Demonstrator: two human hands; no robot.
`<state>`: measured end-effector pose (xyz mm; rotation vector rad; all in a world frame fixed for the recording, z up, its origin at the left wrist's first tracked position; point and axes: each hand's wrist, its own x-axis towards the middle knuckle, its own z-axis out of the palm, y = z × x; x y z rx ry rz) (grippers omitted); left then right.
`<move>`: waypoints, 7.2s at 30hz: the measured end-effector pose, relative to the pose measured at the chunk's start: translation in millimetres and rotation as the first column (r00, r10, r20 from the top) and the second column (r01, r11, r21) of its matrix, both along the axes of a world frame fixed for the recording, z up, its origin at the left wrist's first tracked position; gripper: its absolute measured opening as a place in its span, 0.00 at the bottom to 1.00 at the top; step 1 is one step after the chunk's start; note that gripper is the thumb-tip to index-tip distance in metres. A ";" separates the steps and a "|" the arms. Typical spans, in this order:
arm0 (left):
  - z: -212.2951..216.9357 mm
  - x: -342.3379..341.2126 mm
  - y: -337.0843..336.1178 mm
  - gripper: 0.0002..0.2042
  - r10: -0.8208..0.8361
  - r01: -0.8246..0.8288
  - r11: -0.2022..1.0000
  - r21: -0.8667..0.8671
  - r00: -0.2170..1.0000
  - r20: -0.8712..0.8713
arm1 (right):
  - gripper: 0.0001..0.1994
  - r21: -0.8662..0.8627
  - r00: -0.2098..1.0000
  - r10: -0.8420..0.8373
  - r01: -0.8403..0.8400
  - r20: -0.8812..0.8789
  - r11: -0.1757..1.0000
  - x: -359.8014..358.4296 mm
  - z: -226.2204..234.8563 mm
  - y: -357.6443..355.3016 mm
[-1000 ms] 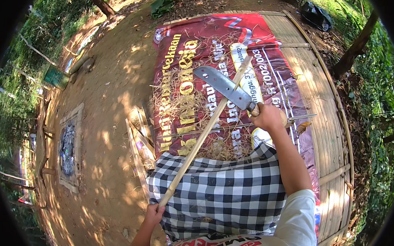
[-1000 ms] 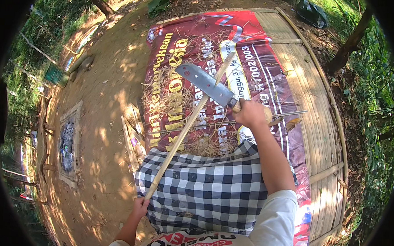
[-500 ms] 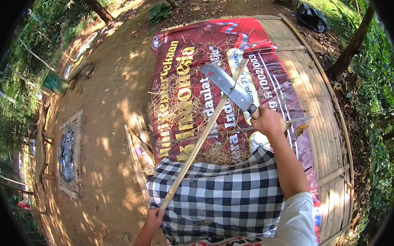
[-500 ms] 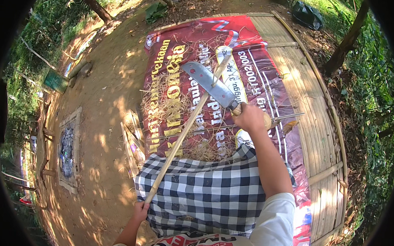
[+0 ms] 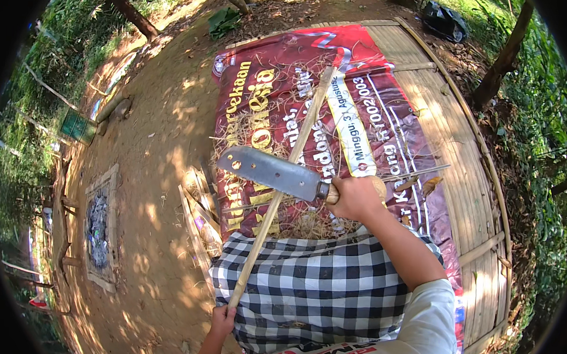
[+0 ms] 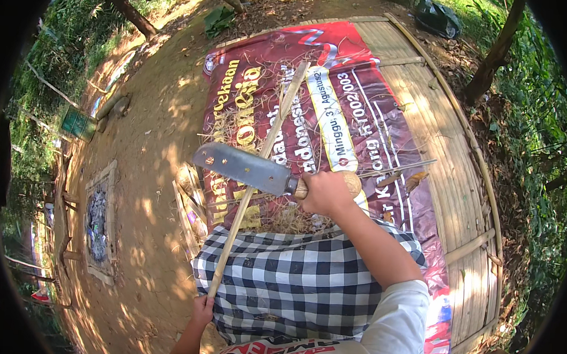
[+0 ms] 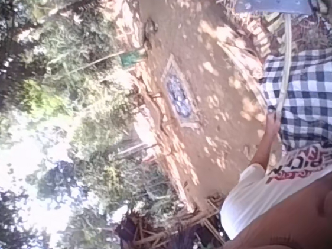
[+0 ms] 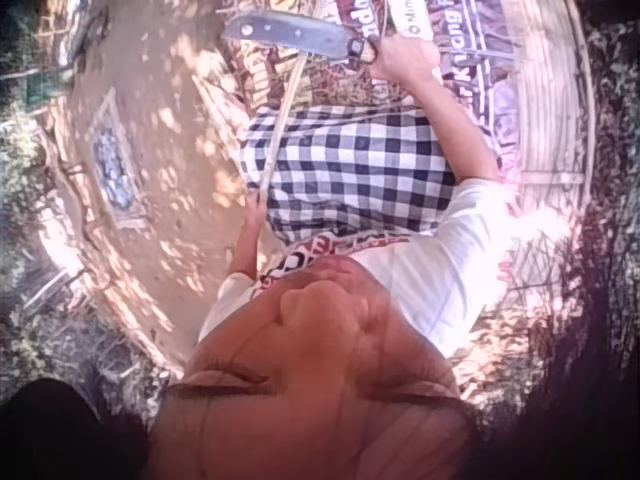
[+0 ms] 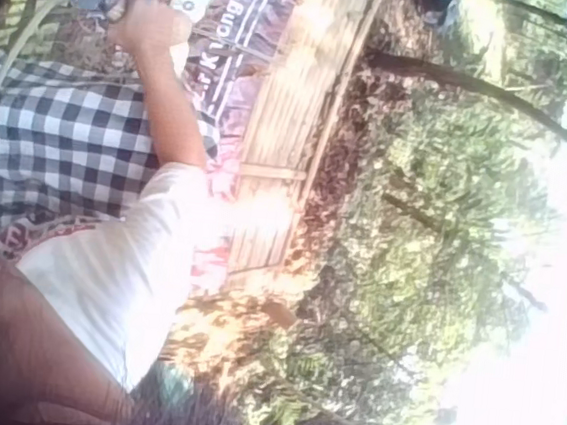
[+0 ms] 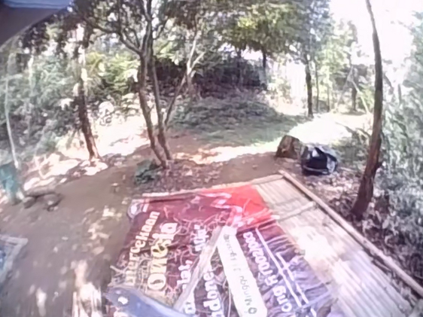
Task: The person shaves a long bamboo stick with a cleaver while sitting on the ground outdoors. They hold the stick and repeatedly slide the blade along its surface to remove thin layers.
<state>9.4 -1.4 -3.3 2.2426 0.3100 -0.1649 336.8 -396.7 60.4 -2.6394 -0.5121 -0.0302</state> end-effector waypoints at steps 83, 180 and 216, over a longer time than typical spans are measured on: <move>2.6 -26.4 7.8 0.18 0.051 -0.049 0.983 0.176 0.999 -0.005 | 0.09 0.686 0.847 -0.434 0.514 -0.308 0.515 38.3 -27.5 -48.1; -10.1 -71.9 66.5 0.07 -0.003 0.063 0.936 0.347 0.985 -0.171 | 0.13 -0.250 0.949 -0.109 0.188 0.297 0.950 -77.7 35.3 -97.0; -59.4 -169.0 109.5 0.09 0.151 -0.066 0.883 0.465 0.978 -0.148 | 0.12 -0.110 0.942 -0.306 0.322 0.135 0.941 -23.9 35.9 -60.3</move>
